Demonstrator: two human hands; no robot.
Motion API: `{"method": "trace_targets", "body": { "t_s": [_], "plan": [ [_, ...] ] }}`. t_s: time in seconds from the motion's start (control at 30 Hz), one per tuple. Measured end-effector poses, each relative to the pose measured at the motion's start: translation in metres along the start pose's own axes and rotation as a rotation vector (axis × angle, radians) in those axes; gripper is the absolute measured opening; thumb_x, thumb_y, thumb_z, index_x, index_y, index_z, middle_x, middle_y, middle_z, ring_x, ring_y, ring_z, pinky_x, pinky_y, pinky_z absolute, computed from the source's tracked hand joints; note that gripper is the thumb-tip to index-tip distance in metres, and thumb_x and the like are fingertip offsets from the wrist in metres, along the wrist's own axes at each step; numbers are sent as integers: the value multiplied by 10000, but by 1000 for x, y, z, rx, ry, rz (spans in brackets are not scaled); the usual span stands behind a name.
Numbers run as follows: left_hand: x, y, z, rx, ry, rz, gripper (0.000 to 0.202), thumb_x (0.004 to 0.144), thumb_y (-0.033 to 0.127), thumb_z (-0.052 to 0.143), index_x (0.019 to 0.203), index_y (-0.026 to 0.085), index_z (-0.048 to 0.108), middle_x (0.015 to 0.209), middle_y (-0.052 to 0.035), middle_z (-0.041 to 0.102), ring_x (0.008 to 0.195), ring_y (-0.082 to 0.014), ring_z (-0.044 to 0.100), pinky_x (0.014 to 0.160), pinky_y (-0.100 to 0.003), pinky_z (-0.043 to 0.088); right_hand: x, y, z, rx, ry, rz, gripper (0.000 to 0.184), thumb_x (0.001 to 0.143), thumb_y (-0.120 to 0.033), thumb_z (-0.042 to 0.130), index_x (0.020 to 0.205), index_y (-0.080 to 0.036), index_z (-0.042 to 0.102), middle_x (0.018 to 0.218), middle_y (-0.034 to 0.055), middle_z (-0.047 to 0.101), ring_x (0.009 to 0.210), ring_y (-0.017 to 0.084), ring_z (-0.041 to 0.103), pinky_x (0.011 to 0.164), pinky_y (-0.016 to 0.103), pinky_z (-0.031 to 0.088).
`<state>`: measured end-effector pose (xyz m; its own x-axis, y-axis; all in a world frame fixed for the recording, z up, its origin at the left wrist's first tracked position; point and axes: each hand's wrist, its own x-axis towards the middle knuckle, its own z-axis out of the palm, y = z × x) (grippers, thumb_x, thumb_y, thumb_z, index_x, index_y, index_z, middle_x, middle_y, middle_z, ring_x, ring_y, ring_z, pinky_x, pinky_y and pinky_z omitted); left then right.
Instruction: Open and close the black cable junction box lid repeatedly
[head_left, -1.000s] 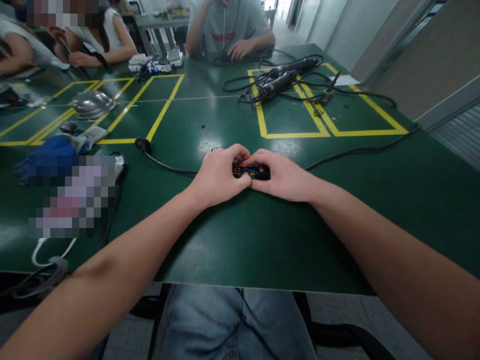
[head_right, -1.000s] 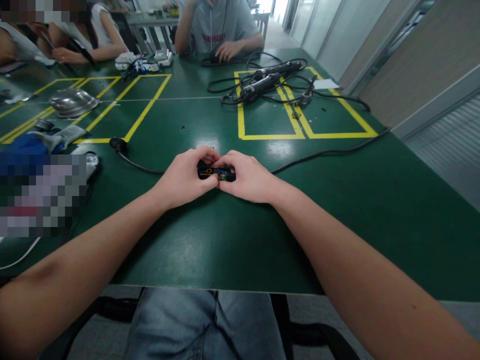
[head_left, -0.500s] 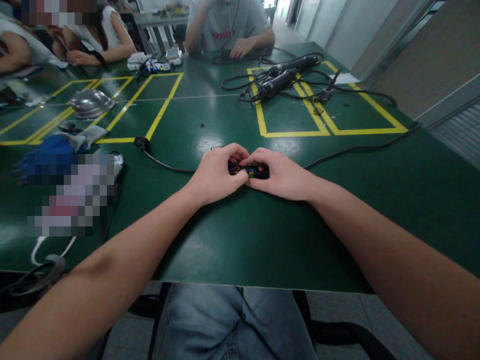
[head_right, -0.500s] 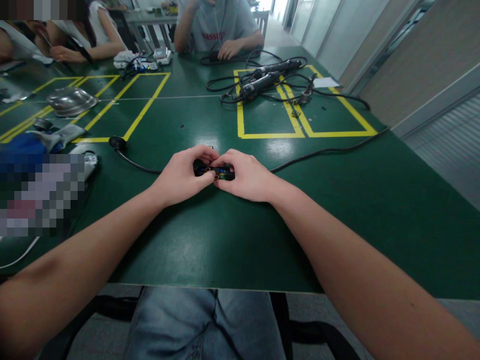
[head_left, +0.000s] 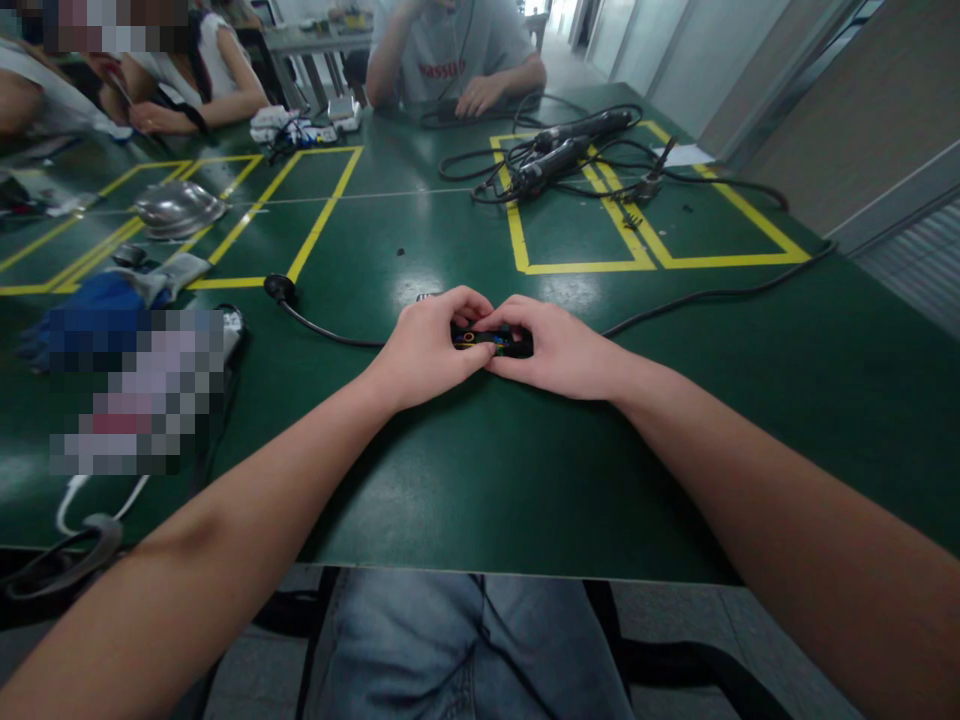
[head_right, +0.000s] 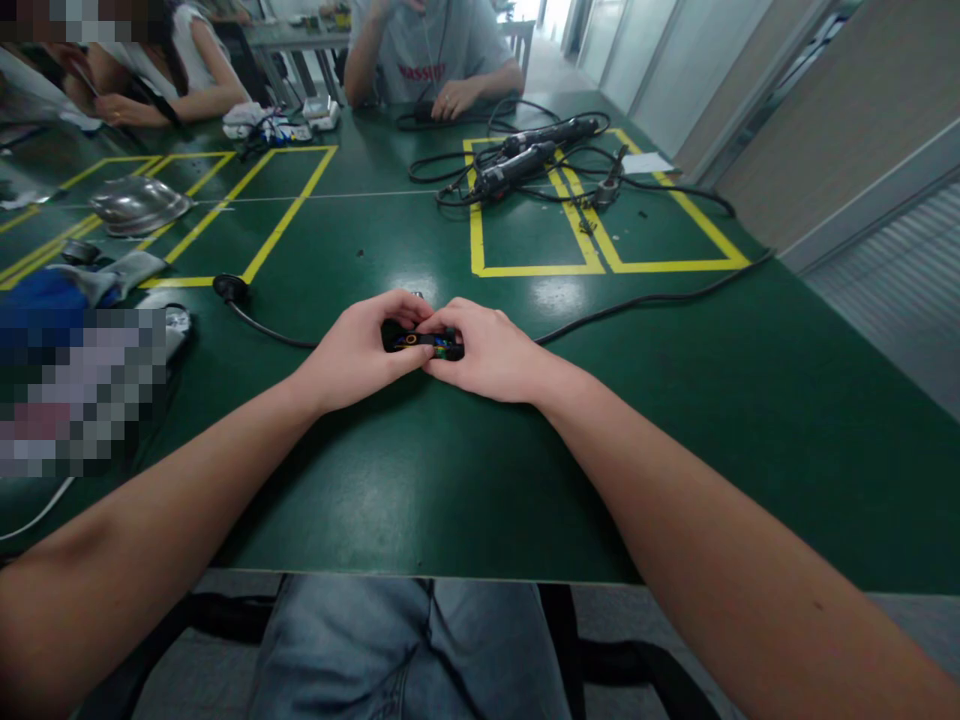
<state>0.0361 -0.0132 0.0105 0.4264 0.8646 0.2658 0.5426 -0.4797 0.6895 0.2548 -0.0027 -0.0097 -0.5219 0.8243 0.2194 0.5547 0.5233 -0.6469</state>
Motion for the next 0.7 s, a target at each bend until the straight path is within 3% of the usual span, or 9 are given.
{"method": "trace_targets", "body": {
  "t_s": [0.4, 0.7],
  "plan": [
    [0, 4, 0, 192, -62, 12, 324, 879, 204, 667, 1191, 231, 747, 1184, -69, 843, 1125, -302, 756, 1056, -500, 575, 1, -1, -1, 1, -12, 0, 324, 870, -307, 834, 1192, -274, 829, 1216, 77, 799, 1064, 298, 757, 997, 458, 609],
    [0, 9, 2, 243, -56, -25, 362, 855, 220, 648, 1198, 221, 762, 1160, -72, 846, 1120, -320, 748, 1095, -534, 546, 0, 1, -2, -2, -18, -13, 329, 872, -308, 805, 1196, -260, 827, 1252, 91, 806, 1108, 315, 766, 1039, 482, 610]
  ]
}}
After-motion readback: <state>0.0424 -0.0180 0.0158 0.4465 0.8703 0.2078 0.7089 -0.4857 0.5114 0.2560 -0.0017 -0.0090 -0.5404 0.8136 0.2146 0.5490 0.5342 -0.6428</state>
